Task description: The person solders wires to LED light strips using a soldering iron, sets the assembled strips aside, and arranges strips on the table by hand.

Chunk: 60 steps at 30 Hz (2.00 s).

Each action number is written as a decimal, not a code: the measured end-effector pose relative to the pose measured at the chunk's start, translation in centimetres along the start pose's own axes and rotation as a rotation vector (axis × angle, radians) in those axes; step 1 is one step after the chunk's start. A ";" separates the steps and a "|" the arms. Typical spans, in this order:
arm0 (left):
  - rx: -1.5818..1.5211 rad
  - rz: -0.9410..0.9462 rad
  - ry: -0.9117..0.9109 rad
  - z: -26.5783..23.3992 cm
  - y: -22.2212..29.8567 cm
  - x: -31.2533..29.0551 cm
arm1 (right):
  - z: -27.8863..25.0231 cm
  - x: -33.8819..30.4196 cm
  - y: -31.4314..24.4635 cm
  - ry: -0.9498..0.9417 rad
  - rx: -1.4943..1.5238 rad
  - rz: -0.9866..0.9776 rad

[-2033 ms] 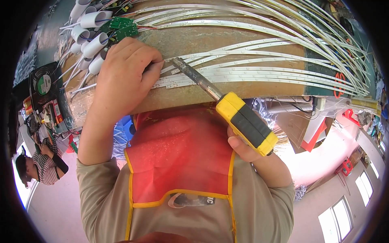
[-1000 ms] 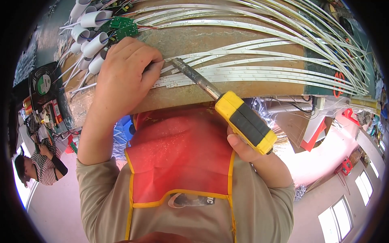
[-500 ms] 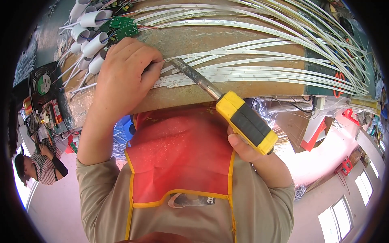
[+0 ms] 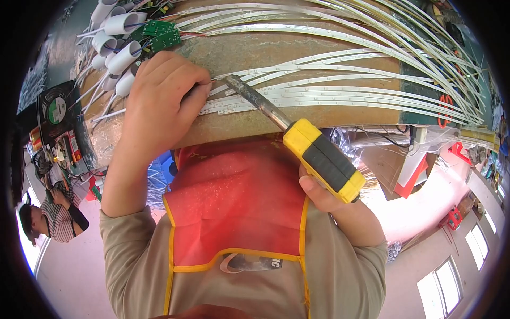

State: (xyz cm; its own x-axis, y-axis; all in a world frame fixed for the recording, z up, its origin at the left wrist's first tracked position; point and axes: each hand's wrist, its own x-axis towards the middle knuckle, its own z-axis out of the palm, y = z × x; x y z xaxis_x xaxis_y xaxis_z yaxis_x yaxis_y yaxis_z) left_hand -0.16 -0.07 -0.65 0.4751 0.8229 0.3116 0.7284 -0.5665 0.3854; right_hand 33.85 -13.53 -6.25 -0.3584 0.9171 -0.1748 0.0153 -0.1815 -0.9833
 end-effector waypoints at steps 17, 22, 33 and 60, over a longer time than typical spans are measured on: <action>0.036 0.022 -0.007 0.2 -0.3 0.0 | 0.2 0.4 -0.4 -0.003 -0.005 0.028; 0.044 0.053 0.011 0.3 -0.4 0.1 | 0.5 0.4 0.0 0.020 -0.074 -0.001; 0.041 0.068 0.098 1.0 -0.2 0.0 | 0.3 0.2 0.0 -0.006 0.030 0.003; 0.063 -0.011 0.090 1.1 0.2 0.5 | 0.6 0.6 -0.8 0.009 0.046 0.022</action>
State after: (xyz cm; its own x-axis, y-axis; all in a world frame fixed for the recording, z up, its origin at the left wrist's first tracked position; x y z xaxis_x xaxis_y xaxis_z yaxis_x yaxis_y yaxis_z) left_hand 0.81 0.29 -1.40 0.4226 0.8204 0.3853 0.7643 -0.5510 0.3350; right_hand 33.09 -13.01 -5.56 -0.3502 0.9157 -0.1969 -0.0201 -0.2176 -0.9758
